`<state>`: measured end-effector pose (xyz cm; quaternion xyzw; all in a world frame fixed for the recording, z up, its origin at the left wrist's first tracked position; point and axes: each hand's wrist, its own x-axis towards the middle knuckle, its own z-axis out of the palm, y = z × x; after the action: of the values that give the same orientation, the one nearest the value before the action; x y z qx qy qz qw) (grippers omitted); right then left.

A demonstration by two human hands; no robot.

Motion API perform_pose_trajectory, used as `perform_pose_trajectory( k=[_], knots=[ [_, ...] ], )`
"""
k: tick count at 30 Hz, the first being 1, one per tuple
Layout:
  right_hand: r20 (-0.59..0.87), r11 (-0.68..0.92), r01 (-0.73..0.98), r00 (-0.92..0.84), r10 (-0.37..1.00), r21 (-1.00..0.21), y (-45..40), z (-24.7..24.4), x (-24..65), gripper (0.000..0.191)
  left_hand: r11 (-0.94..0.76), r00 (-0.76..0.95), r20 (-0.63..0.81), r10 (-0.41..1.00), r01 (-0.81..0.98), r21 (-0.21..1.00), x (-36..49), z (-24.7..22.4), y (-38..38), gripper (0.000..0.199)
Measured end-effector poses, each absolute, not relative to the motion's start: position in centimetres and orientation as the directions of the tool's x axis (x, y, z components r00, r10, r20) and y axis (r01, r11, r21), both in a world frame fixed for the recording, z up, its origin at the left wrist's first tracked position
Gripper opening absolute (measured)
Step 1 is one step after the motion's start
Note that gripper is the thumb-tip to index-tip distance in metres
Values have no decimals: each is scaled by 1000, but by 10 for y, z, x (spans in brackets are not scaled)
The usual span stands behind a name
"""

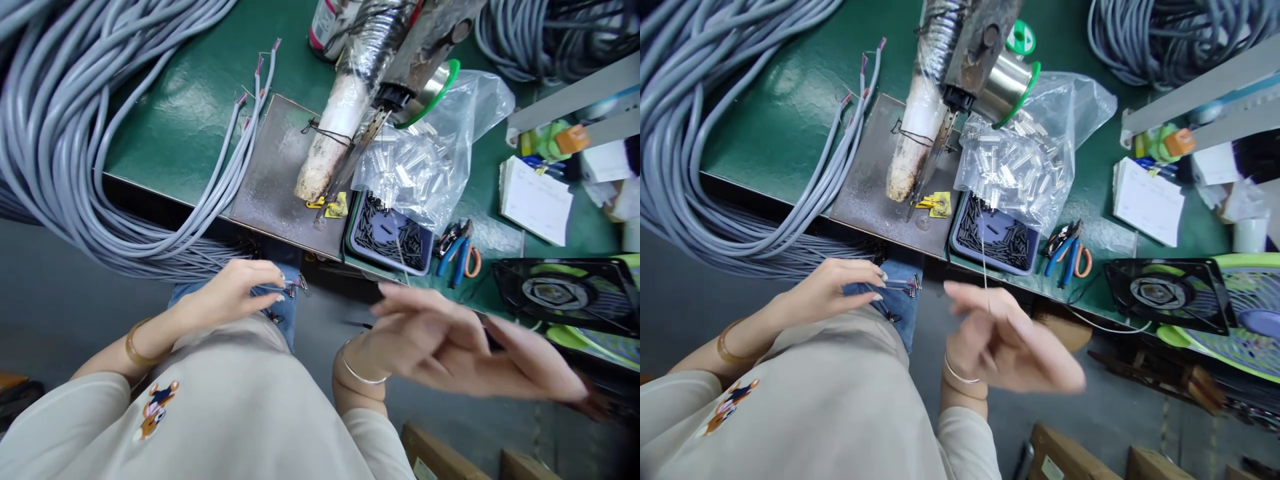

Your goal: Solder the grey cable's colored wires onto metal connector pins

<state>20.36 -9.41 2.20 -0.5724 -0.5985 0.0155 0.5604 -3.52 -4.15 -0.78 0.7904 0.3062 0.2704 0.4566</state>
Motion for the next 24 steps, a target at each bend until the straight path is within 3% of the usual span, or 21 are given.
perform_pose_trajectory(
  k=[2,4,6,9,12,14,17,20,24],
  knots=[
    [745,432,680,260,614,-593,-84,24,191,39,-467,529,257,808,311,828,-51,-3,-38,8],
    [745,438,705,192,639,-558,-75,21,185,28,-507,347,371,861,535,676,-69,-2,-31,17],
    [726,429,717,156,670,-549,-71,17,184,20,-404,224,371,901,744,533,-86,-6,-23,32],
    [731,452,696,154,665,-558,-73,13,187,19,-327,197,303,932,816,476,-108,-15,-14,42],
    [742,475,676,161,651,-563,-77,15,190,17,-359,146,362,921,681,639,-126,-12,-17,38],
    [747,479,667,179,641,-571,-80,18,193,12,-312,-25,386,922,543,780,-139,-1,-24,36],
    [743,456,674,212,634,-581,-80,19,198,10,-298,-319,408,855,343,891,-158,14,-34,37],
    [748,452,683,212,628,-573,-78,19,201,12,-229,-344,299,890,230,946,-163,18,-37,39],
    [771,460,692,224,597,-557,-73,21,204,13,-84,-395,115,911,95,992,-151,19,-39,17]
  ],
)
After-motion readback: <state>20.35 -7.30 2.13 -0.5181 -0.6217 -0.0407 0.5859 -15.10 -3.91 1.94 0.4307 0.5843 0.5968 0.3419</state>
